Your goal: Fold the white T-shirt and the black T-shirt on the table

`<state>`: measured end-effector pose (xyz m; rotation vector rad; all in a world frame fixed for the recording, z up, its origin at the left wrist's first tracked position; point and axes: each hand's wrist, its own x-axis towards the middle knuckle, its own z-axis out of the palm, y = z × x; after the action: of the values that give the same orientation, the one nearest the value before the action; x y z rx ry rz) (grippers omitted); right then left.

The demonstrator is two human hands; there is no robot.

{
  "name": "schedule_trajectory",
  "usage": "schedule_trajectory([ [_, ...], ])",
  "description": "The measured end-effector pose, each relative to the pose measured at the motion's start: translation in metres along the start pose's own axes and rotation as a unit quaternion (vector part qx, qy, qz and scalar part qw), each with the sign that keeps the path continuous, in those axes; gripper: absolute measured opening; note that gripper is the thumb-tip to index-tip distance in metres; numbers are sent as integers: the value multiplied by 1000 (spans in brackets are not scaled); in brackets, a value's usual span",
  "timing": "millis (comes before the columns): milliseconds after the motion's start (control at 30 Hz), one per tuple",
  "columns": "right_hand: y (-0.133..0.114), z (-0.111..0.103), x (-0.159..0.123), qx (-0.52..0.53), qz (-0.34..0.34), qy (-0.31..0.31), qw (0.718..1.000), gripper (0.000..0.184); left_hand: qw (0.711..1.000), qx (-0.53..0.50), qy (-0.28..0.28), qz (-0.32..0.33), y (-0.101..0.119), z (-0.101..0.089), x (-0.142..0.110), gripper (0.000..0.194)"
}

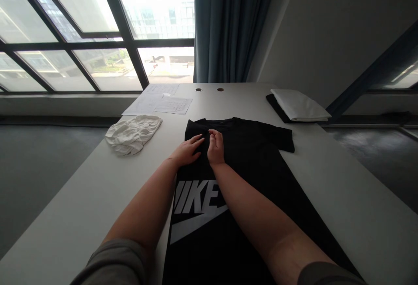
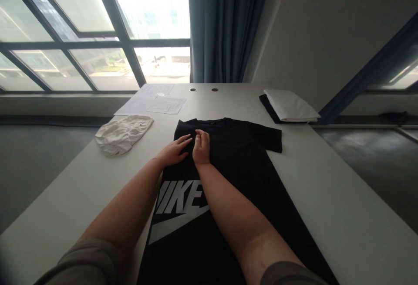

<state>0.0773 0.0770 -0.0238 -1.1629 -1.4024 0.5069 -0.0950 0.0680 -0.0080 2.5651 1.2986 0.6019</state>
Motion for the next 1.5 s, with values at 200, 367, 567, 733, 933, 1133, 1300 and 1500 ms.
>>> schedule_trajectory([
  [200, 9, 14, 0, -134, 58, -131, 981, 43, 1000, -4, -1, -30, -4, -3, -17, 75],
  [367, -2, 13, -5, -299, 41, -221, 927, 44, 987, 34, 40, -150, -7, -6, -44, 69],
  [567, -9, 18, -4, -349, 60, -265, 897, 57, 947, 97, 43, -303, -3, -12, -47, 24],
  [733, -9, 28, 5, -371, 54, -309, 874, 63, 933, 105, 56, -340, -9, -15, -41, 21],
  [933, -5, 29, 27, -369, -12, -298, 880, 55, 936, 105, 58, -331, -16, -14, -38, 17],
  [1133, 9, 26, 37, -374, -33, -332, 866, 52, 924, 122, 56, -358, -20, -17, -36, 18],
  [1300, 14, 26, 33, -373, -58, -324, 867, 54, 935, 166, 73, -304, -18, -17, -38, 31],
  [1500, 14, 27, 35, -370, -49, -328, 868, 55, 974, 149, 18, -168, -1, -12, -40, 29],
])
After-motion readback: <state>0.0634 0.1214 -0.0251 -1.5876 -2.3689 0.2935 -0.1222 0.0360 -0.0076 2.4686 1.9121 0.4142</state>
